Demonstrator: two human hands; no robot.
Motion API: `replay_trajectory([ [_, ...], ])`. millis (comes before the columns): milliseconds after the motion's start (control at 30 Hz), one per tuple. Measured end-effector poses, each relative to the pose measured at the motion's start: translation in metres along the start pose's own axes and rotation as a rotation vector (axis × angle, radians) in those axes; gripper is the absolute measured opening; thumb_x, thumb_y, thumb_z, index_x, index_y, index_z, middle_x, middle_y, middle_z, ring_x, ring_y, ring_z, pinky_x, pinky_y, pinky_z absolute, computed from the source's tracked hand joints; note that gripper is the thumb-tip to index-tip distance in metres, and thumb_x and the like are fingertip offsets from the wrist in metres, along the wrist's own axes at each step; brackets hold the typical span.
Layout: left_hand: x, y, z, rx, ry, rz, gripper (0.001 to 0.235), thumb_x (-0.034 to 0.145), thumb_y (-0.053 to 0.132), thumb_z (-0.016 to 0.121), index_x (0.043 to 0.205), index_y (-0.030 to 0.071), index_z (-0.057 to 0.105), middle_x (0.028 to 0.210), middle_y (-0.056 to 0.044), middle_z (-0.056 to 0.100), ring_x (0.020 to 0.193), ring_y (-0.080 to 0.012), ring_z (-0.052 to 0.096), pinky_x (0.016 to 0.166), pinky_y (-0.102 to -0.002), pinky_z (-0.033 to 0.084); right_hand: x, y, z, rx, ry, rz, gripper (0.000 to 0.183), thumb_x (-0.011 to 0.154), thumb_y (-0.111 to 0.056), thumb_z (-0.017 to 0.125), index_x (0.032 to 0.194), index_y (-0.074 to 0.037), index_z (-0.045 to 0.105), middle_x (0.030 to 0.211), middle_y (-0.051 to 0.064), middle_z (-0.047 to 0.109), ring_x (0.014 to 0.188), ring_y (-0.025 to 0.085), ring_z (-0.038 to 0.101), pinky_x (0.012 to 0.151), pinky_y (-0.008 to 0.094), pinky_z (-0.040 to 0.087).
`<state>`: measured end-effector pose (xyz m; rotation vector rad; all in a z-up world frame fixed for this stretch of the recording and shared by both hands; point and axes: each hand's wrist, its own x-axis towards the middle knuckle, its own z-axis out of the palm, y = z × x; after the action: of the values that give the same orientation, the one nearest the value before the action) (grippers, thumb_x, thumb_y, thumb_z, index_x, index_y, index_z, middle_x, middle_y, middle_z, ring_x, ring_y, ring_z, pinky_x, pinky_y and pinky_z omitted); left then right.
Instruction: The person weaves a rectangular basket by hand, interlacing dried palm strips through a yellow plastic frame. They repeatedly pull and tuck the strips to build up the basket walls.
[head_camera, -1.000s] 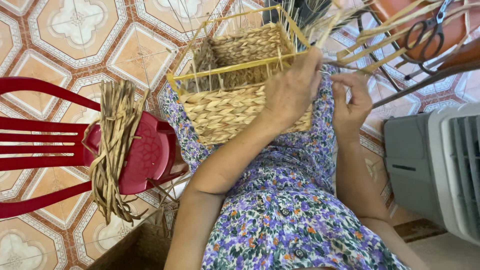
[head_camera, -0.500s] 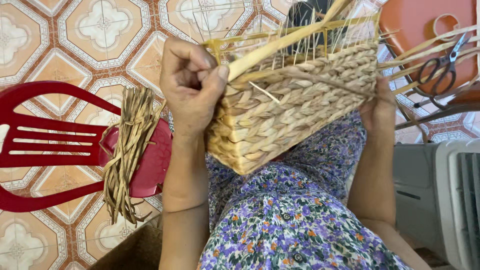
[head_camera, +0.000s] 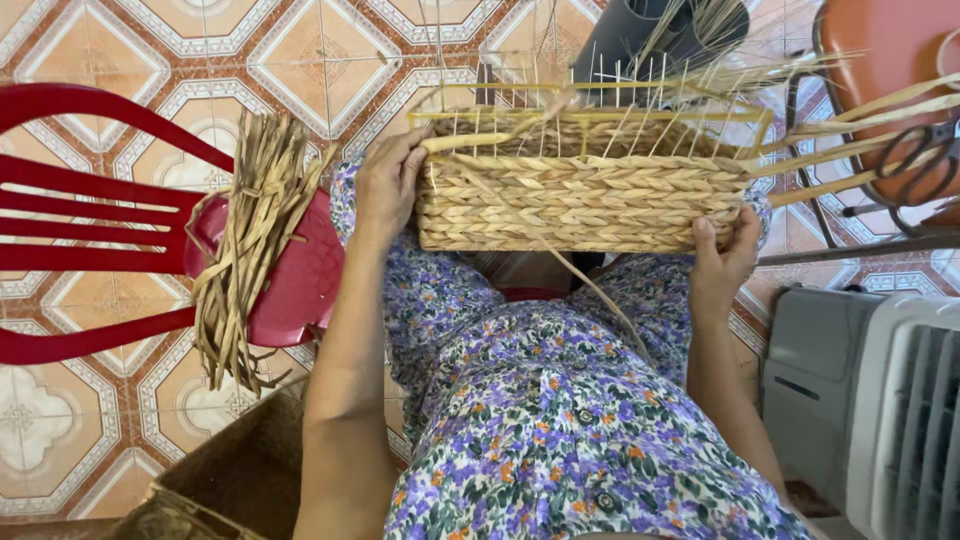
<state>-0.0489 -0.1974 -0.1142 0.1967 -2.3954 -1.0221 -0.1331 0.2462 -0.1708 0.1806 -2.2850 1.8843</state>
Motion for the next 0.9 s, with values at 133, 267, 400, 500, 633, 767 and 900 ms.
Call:
replay_trajectory([
  [133, -0.001, -0.006, -0.003, 0.014, -0.040, 0.079, 0.018, 0.099, 0.012, 0.072, 0.115, 0.005, 0.072, 0.111, -0.014, 0.073, 0.099, -0.0336, 0.071, 0.089, -0.041, 0.055, 0.001, 0.016, -0.010, 0.059, -0.052, 0.093, 0.054, 0.107, -0.006, 0.067, 0.151, 0.001, 0.038, 0.139, 0.011, 0.057, 0.121, 0.015, 0.058, 0.104, 0.030, 0.049],
  [267, -0.004, 0.005, -0.012, 0.043, -0.063, 0.058, 0.016, 0.096, 0.011, 0.076, 0.111, 0.005, 0.072, 0.115, -0.014, 0.070, 0.100, -0.0345, 0.070, 0.086, -0.041, 0.055, -0.014, 0.027, -0.013, 0.064, -0.080, 0.072, 0.055, 0.108, -0.004, 0.066, 0.154, 0.001, 0.036, 0.145, 0.012, 0.054, 0.129, 0.018, 0.055, 0.111, 0.031, 0.046],
  [400, -0.007, 0.012, -0.020, 0.083, -0.047, 0.002, 0.015, 0.091, 0.010, 0.078, 0.104, 0.004, 0.072, 0.119, -0.021, 0.060, 0.093, -0.0330, 0.067, 0.076, -0.042, 0.055, -0.021, 0.022, -0.002, -0.059, -0.058, 0.074, 0.053, 0.109, -0.004, 0.065, 0.154, 0.000, 0.035, 0.145, 0.013, 0.054, 0.129, 0.018, 0.054, 0.112, 0.031, 0.045],
  [500, 0.000, 0.004, -0.020, 0.096, -0.038, 0.230, 0.015, 0.094, 0.007, 0.076, 0.105, 0.003, 0.065, 0.119, -0.016, 0.061, 0.107, -0.0327, 0.065, 0.089, -0.043, 0.056, -0.011, -0.007, 0.005, -0.274, -0.073, -0.019, 0.056, 0.107, -0.001, 0.067, 0.154, 0.001, 0.037, 0.146, 0.014, 0.042, 0.134, 0.023, 0.051, 0.112, 0.034, 0.046],
  [633, 0.006, -0.011, -0.015, -0.232, -0.145, 0.070, 0.011, 0.106, 0.005, 0.060, 0.116, 0.004, 0.057, 0.111, -0.013, 0.067, 0.101, -0.0244, 0.068, 0.087, -0.036, 0.055, -0.002, -0.063, 0.037, -0.542, -0.087, -0.433, 0.043, 0.103, 0.002, 0.069, 0.142, 0.002, 0.052, 0.134, 0.018, 0.056, 0.123, 0.029, 0.054, 0.109, 0.037, 0.045],
  [767, 0.008, -0.022, -0.003, -0.429, -0.208, -0.143, 0.010, 0.112, 0.015, 0.053, 0.115, 0.006, 0.054, 0.093, -0.004, 0.069, 0.086, -0.0133, 0.065, 0.080, -0.028, 0.052, 0.007, -0.105, 0.109, -0.261, -0.399, -0.388, 0.019, 0.102, 0.005, 0.062, 0.117, -0.001, 0.072, 0.116, 0.014, 0.072, 0.109, 0.023, 0.068, 0.098, 0.038, 0.055],
  [900, 0.006, -0.032, 0.007, -0.646, -0.175, -0.197, 0.012, 0.111, 0.018, 0.050, 0.114, 0.006, 0.053, 0.091, 0.000, 0.065, 0.084, -0.0099, 0.061, 0.078, -0.026, 0.049, 0.020, -0.127, 0.192, -0.118, -0.717, -0.512, 0.022, 0.105, 0.000, 0.059, 0.122, -0.003, 0.073, 0.112, 0.012, 0.073, 0.097, 0.018, 0.071, 0.081, 0.030, 0.061],
])
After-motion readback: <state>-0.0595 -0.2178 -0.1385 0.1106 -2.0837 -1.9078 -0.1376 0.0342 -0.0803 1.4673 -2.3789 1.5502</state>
